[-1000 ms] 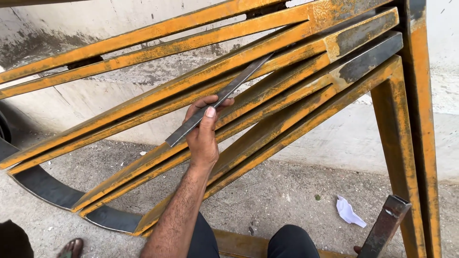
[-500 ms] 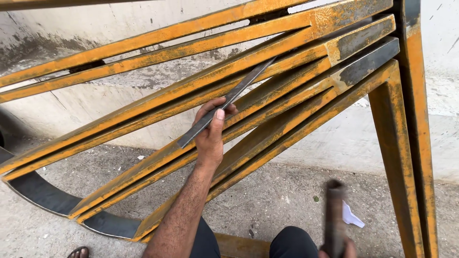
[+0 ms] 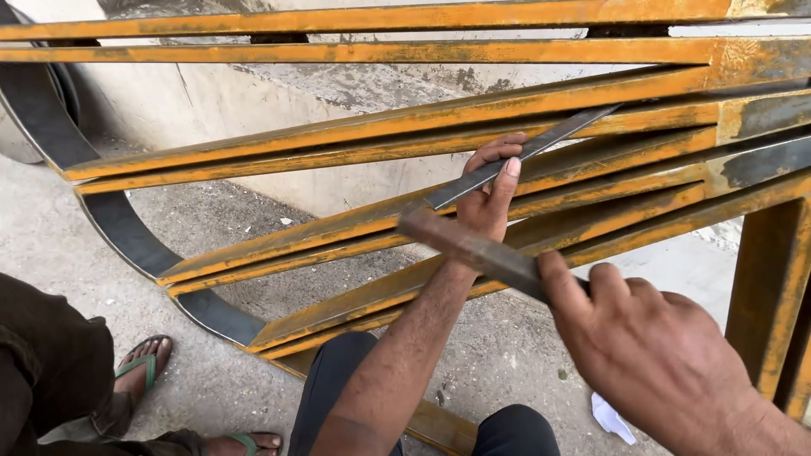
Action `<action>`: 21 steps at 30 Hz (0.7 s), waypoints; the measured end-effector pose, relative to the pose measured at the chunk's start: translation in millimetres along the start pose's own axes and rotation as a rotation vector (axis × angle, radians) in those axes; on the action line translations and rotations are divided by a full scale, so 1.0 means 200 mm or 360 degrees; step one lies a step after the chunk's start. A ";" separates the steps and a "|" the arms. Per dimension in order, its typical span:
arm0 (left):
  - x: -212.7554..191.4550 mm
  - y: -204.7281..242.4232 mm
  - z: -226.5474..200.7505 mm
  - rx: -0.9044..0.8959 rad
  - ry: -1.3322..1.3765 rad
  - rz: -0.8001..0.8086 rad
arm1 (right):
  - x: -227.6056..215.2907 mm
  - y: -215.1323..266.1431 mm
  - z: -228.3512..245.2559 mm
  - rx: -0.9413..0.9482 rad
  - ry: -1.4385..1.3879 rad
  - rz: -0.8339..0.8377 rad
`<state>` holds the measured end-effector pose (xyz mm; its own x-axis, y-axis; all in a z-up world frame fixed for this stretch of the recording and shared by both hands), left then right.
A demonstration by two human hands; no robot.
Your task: The person is using a metal bar and a pipe to clean and smooth the joints of a large yellow metal structure.
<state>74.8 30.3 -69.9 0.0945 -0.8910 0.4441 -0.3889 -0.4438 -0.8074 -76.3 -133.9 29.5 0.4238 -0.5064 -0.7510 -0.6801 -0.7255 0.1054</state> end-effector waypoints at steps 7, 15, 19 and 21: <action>0.01 0.00 -0.01 -0.0097 0.0013 0.0018 | -0.21 0.05 0.14 -0.0641 0.0428 -0.1121; 0.03 -0.03 0.01 -0.0019 0.0069 0.0019 | -0.30 0.02 0.19 -0.0368 0.0659 -0.0661; 0.04 -0.01 0.02 -0.0123 0.0083 0.0026 | -0.29 -0.04 0.09 -0.0431 0.0809 -0.0693; 0.06 -0.01 0.05 -0.0104 0.0170 0.0023 | -0.30 -0.03 0.04 -0.0227 0.0759 -0.0285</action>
<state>86.6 20.7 -66.7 -0.0081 -0.8804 0.4742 -0.4486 -0.4206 -0.7886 -101.7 -95.2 68.5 0.7736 -0.5004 -0.3887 -0.4981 -0.8594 0.1151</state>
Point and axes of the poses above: each hand's wrist, its own y-axis away from the middle knuckle, its own x-axis out of the palm, z = x × y, the point moved 3 cm from there along -y, towards the middle knuckle, and after that the axes turned 4 degrees about z, right-handed, at the moved point
